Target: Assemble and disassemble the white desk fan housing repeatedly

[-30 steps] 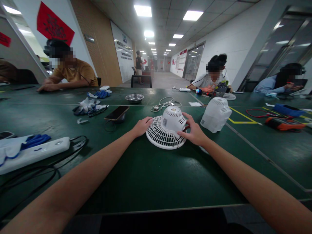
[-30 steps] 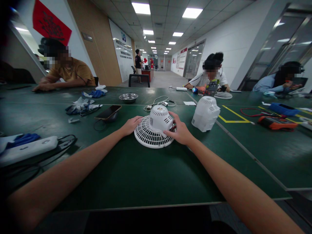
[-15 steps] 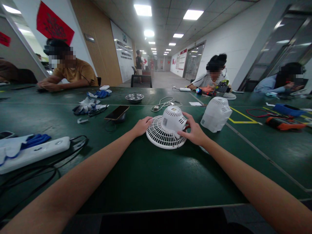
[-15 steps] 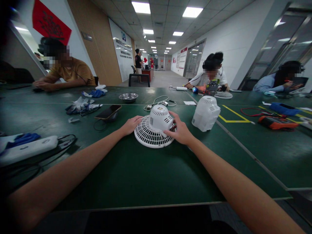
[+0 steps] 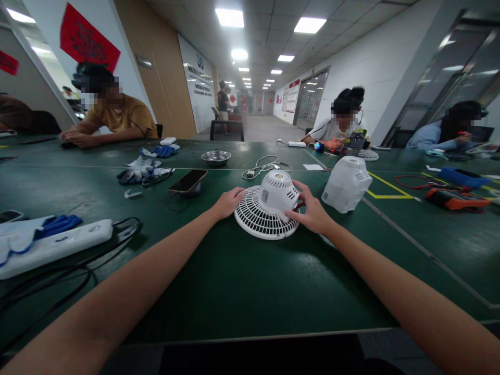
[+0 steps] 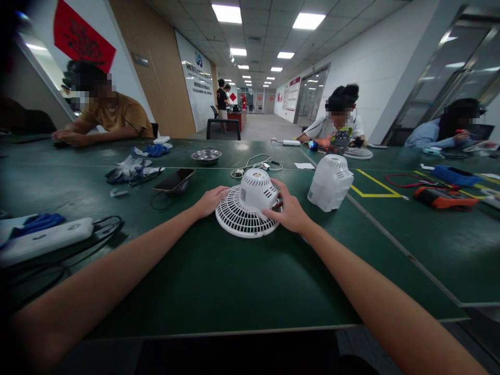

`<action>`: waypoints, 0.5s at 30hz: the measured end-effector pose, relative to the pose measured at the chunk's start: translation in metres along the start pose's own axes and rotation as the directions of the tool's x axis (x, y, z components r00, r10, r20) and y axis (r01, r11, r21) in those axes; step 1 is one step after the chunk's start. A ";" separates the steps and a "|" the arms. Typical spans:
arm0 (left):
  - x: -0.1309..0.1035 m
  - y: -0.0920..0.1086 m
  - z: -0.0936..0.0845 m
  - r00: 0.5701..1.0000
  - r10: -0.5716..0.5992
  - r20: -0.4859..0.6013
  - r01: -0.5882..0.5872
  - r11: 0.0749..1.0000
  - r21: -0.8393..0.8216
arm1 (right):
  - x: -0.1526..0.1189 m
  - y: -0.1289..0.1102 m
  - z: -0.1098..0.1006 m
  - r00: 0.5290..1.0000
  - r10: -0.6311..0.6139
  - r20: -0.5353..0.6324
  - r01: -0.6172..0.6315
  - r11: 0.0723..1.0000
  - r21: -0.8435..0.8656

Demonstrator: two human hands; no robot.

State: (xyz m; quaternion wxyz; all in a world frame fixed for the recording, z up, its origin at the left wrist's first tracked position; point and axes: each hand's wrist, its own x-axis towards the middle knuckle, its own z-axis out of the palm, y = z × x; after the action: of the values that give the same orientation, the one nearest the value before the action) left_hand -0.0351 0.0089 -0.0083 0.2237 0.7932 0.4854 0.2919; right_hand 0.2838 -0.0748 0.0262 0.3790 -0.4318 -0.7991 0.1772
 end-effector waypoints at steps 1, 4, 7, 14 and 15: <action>0.000 0.000 0.000 1.000 -0.001 -0.001 0.001 1.000 -0.005 | 0.000 0.000 0.000 1.000 -0.002 0.001 0.002 1.000 0.003; -0.001 0.001 0.000 1.000 -0.005 0.005 0.005 1.000 -0.021 | 0.000 0.000 0.000 1.000 -0.009 0.007 0.009 1.000 0.008; 0.000 0.002 -0.001 1.000 -0.016 0.009 0.016 1.000 -0.024 | 0.000 0.000 0.000 1.000 -0.012 0.010 0.012 1.000 0.010; 0.001 0.001 0.000 1.000 0.010 -0.016 -0.011 1.000 -0.001 | -0.001 0.001 0.001 1.000 -0.012 0.001 0.012 1.000 0.021; 0.001 0.001 0.000 1.000 0.010 -0.018 -0.010 1.000 0.002 | 0.000 0.002 0.001 1.000 -0.011 0.001 0.011 1.000 0.019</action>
State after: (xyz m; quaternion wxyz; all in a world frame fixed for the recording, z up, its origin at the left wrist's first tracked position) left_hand -0.0343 0.0096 -0.0078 0.2170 0.7933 0.4836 0.2996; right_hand 0.2841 -0.0742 0.0241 0.3837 -0.4234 -0.8000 0.1831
